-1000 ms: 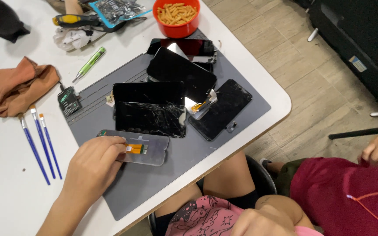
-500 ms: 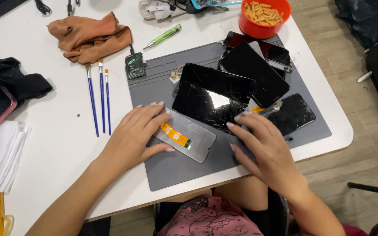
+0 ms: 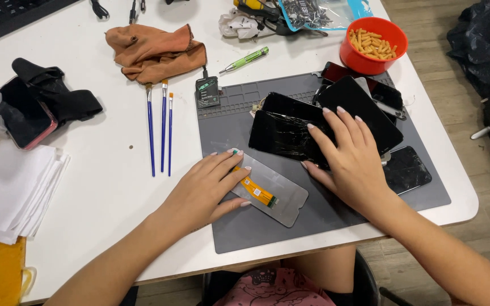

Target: Cleaning a smartphone screen assembly and ribbon cable using a small brush on a repair mat.

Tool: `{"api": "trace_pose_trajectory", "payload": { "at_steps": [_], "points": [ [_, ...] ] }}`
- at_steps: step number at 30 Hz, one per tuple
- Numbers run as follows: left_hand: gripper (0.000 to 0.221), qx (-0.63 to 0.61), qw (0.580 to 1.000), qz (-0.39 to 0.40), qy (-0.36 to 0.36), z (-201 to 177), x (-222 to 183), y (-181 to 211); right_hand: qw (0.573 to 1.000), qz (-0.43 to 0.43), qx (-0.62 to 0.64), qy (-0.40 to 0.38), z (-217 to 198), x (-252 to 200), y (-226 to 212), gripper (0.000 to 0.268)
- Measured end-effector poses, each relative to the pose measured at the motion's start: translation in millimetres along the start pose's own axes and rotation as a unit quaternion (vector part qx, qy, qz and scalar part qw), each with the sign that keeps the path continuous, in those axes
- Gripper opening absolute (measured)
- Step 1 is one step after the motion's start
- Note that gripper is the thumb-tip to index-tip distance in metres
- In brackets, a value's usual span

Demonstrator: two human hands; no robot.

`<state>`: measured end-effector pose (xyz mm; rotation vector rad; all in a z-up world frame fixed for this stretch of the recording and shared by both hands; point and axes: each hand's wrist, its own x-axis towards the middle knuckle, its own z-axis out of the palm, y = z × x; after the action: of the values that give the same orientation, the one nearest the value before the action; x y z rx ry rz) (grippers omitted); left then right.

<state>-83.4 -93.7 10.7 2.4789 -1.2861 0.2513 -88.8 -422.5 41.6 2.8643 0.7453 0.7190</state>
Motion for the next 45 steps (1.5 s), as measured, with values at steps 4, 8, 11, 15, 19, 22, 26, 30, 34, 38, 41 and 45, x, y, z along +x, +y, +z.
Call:
{"api": "trace_pose_trajectory", "payload": {
  "at_steps": [4, 8, 11, 15, 19, 22, 26, 30, 34, 38, 41, 45],
  "points": [
    [0.056, 0.005, 1.000, -0.003, -0.008, 0, 0, 1, 0.999, 0.013, 0.037, -0.021, 9, 11, 7, 0.080],
    [0.054, -0.047, 0.994, -0.072, -0.066, -7, 4, 8, 0.990, 0.097, 0.071, -0.075, 15, 19, 6, 0.091],
    [0.054, -0.038, 0.994, -0.074, -0.068, -4, 3, 7, 0.978, 0.140, 0.109, -0.112, 14, 27, 8, 0.109],
    [0.054, -0.035, 0.993, -0.086, -0.072, -6, 4, 9, 0.968, 0.158, 0.138, -0.136, 15, 31, 15, 0.100],
    [0.054, -0.039, 0.992, -0.094, -0.077, -5, 3, 9, 0.957, 0.188, 0.166, -0.147, 4, 31, 28, 0.073],
    [0.054, -0.038, 0.992, -0.095, -0.080, -4, 2, 8, 0.953, 0.214, 0.174, -0.129, -7, 30, 39, 0.054],
    [0.055, -0.035, 0.991, -0.100, -0.085, -5, 4, 9, 0.941, 0.258, 0.192, -0.110, -14, 30, 53, 0.050],
    [0.054, -0.039, 0.991, -0.098, -0.082, -10, 6, 12, 0.951, 0.256, 0.142, -0.095, -9, 29, 49, 0.056],
    [0.054, -0.051, 0.990, -0.097, -0.088, -16, 7, 15, 0.974, 0.203, 0.020, -0.101, 10, 23, 40, 0.059],
    [0.054, -0.051, 0.992, -0.096, -0.063, -11, 5, 13, 0.988, 0.145, -0.026, -0.050, 21, 13, 28, 0.057],
    [0.056, -0.056, 0.992, -0.095, -0.058, -11, 4, 11, 0.991, 0.103, -0.084, -0.014, 26, 9, 20, 0.054],
    [0.050, -0.065, 0.994, -0.093, 0.007, -6, 1, -3, 0.996, 0.051, -0.070, -0.007, 22, 11, 0, 0.042]
  ]
}}
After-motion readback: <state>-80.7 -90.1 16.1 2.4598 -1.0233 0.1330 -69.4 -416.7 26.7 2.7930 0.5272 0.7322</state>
